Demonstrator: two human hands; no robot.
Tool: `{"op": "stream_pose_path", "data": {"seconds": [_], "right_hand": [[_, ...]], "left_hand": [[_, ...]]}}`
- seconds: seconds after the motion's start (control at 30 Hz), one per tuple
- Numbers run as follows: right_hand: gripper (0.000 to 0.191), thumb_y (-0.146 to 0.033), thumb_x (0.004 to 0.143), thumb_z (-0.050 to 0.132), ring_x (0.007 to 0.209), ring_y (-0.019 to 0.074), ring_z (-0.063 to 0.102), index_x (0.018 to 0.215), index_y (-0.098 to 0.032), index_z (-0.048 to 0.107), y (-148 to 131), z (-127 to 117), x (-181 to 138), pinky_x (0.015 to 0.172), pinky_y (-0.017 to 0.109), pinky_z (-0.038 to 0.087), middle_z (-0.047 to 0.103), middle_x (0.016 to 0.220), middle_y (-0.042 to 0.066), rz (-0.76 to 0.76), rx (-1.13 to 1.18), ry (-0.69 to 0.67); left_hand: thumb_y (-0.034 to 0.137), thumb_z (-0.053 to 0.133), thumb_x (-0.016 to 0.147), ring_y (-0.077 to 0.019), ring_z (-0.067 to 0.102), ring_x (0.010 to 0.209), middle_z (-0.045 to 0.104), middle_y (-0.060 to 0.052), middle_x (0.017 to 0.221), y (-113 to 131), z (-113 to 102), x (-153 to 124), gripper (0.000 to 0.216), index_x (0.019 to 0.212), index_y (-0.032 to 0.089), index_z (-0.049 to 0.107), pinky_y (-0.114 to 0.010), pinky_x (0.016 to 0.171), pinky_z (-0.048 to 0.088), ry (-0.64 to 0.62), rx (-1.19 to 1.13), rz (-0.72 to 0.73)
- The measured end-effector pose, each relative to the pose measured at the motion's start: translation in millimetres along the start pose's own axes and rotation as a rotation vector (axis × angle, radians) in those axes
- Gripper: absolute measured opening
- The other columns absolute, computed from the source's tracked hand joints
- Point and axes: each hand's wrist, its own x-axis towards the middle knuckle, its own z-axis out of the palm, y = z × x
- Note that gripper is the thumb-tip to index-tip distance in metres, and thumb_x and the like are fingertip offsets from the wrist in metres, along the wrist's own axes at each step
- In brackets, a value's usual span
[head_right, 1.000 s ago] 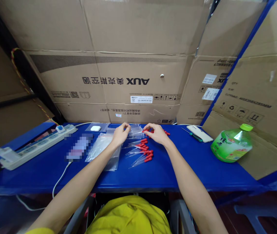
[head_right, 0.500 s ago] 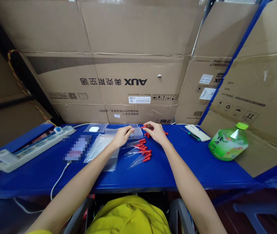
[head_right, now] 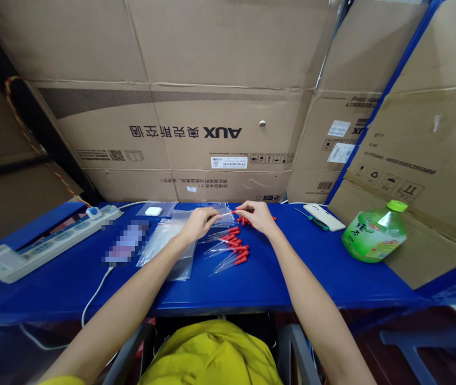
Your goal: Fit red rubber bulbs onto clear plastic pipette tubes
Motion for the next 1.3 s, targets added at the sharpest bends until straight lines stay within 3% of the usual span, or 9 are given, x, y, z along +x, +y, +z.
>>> {"op": "stream_pose_path", "data": {"seconds": [0.17,0.3,0.53,0.63,0.83,0.97,1.17,1.23,1.3], "right_hand": [[0.035,-0.051,0.082,0.077,0.063,0.0195,0.069,0.089,-0.017,0.076,-1,1,-1,0.063,0.031,0.054,0.077,0.074,0.005,0.018,-0.013,-0.046],[0.027,-0.044,0.089,0.070,0.067,0.0177,0.067,0.094,-0.018,0.076,0,2,-2,0.066,0.030,0.051,0.078,0.080,0.004,-0.021,-0.145,-0.106],[0.022,-0.043,0.086,0.075,0.081,0.0184,0.064,0.090,-0.022,0.082,-4,-7,-1,0.074,0.030,0.048,0.076,0.089,0.004,-0.112,-0.281,-0.293],[0.023,-0.043,0.081,0.079,0.070,0.0163,0.061,0.088,-0.021,0.082,0,-7,-3,0.066,0.028,0.046,0.073,0.078,0.002,-0.036,-0.245,-0.342],[0.024,-0.042,0.076,0.082,0.063,0.0150,0.062,0.087,-0.020,0.082,7,-2,-7,0.057,0.025,0.043,0.074,0.071,0.001,0.061,-0.206,-0.450],[0.023,-0.041,0.086,0.071,0.065,0.0171,0.065,0.091,-0.021,0.081,6,-17,-2,0.062,0.027,0.047,0.076,0.074,0.002,0.059,-0.319,-0.306],[0.023,-0.033,0.092,0.061,0.086,0.0262,0.072,0.097,-0.022,0.081,33,-71,2,0.077,0.034,0.050,0.080,0.089,0.010,0.163,-0.742,0.281],[0.023,-0.029,0.091,0.061,0.091,0.0275,0.072,0.102,-0.023,0.080,46,-86,-2,0.081,0.035,0.051,0.080,0.094,0.011,0.277,-0.803,0.320],[0.024,-0.027,0.090,0.062,0.096,0.0279,0.073,0.104,-0.022,0.080,57,-95,-5,0.086,0.036,0.052,0.080,0.099,0.012,0.396,-0.823,0.255]], "left_hand": [[0.031,0.069,0.092,-0.0209,0.058,0.069,0.067,-0.006,0.071,-2,2,-1,0.024,0.069,0.023,0.071,-0.026,0.069,0.035,-0.020,0.065,-0.001],[0.033,0.064,0.095,-0.0210,0.058,0.066,0.066,-0.006,0.069,-5,2,-3,0.028,0.069,0.023,0.069,-0.028,0.068,0.035,-0.126,0.228,-0.055],[0.028,0.061,0.094,-0.0233,0.068,0.092,0.076,-0.008,0.098,-17,-4,-4,0.015,0.088,0.025,0.075,-0.030,0.084,0.046,-0.233,0.307,-0.067],[0.024,0.066,0.090,-0.0232,0.069,0.096,0.076,-0.007,0.103,-24,-2,-5,0.011,0.092,0.026,0.076,-0.030,0.086,0.048,-0.242,0.351,-0.094],[0.021,0.074,0.083,-0.0226,0.068,0.085,0.073,-0.006,0.091,-30,5,-7,0.006,0.088,0.025,0.074,-0.029,0.079,0.046,-0.226,0.396,-0.127],[0.017,0.070,0.085,-0.0226,0.068,0.087,0.075,-0.005,0.094,-28,8,-6,0.011,0.092,0.025,0.072,-0.028,0.076,0.044,-0.270,0.487,-0.108],[0.016,0.063,0.090,-0.0241,0.067,0.094,0.074,-0.009,0.099,-29,4,-4,0.015,0.093,0.024,0.075,-0.030,0.083,0.044,-0.263,0.527,-0.049],[0.014,0.061,0.090,-0.0236,0.067,0.093,0.073,-0.009,0.100,-30,1,-2,0.019,0.098,0.024,0.076,-0.030,0.083,0.045,-0.202,0.488,-0.030],[0.013,0.060,0.088,-0.0217,0.066,0.087,0.071,-0.008,0.098,-31,0,0,0.022,0.101,0.023,0.075,-0.030,0.081,0.047,-0.133,0.397,-0.022]]}}
